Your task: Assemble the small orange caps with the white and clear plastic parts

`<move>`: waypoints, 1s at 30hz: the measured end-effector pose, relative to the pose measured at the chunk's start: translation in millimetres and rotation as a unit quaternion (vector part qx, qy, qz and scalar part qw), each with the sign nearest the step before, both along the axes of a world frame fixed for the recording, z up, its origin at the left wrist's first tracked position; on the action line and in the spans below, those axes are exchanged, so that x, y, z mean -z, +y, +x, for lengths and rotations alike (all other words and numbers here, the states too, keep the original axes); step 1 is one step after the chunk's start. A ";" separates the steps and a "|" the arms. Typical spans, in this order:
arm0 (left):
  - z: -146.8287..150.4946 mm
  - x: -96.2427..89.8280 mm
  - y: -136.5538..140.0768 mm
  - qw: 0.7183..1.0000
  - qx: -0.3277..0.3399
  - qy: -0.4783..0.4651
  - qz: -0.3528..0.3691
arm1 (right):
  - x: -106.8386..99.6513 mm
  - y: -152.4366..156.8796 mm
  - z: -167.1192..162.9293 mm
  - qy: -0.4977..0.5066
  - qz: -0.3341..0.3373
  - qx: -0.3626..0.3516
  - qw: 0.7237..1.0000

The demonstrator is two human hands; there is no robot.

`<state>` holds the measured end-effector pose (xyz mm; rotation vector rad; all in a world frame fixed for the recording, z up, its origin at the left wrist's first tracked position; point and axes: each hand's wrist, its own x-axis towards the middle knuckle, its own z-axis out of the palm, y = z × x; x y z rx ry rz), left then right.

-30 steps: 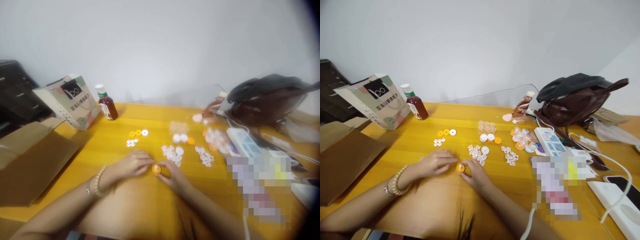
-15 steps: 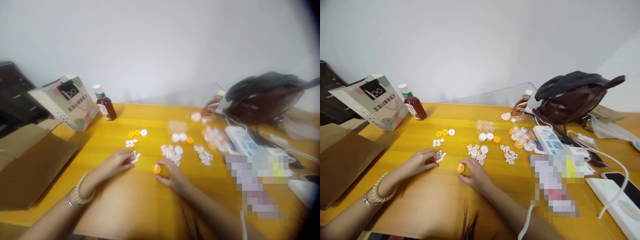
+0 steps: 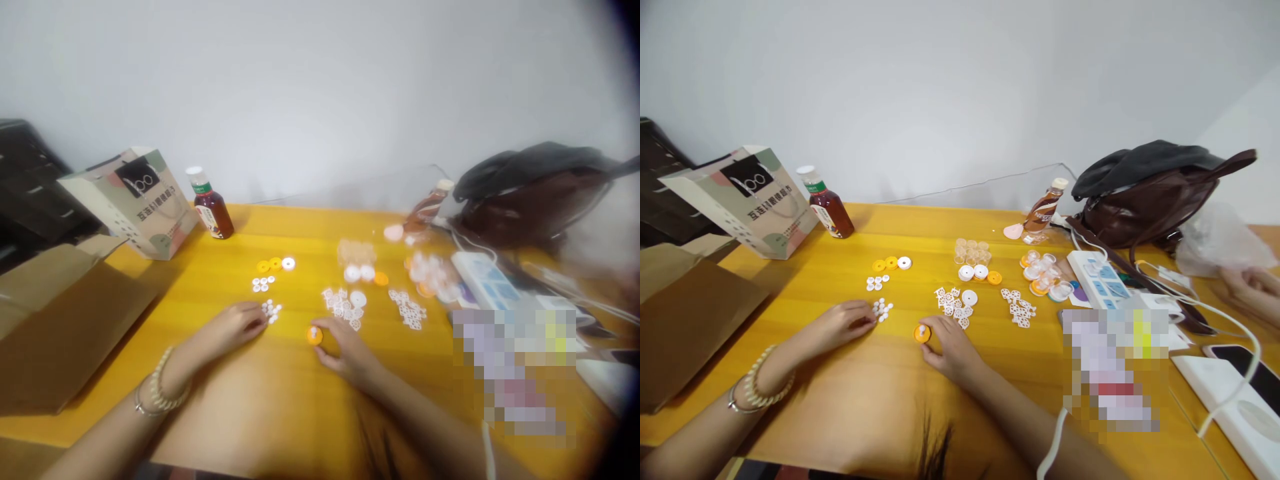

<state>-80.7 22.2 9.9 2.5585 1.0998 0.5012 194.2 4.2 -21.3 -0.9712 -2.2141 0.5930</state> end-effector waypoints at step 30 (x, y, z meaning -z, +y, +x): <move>47.8 1.1 -18.6 0.980 0.107 0.079 0.145 | 3.6 1.3 -1.3 0.014 0.009 0.001 1.000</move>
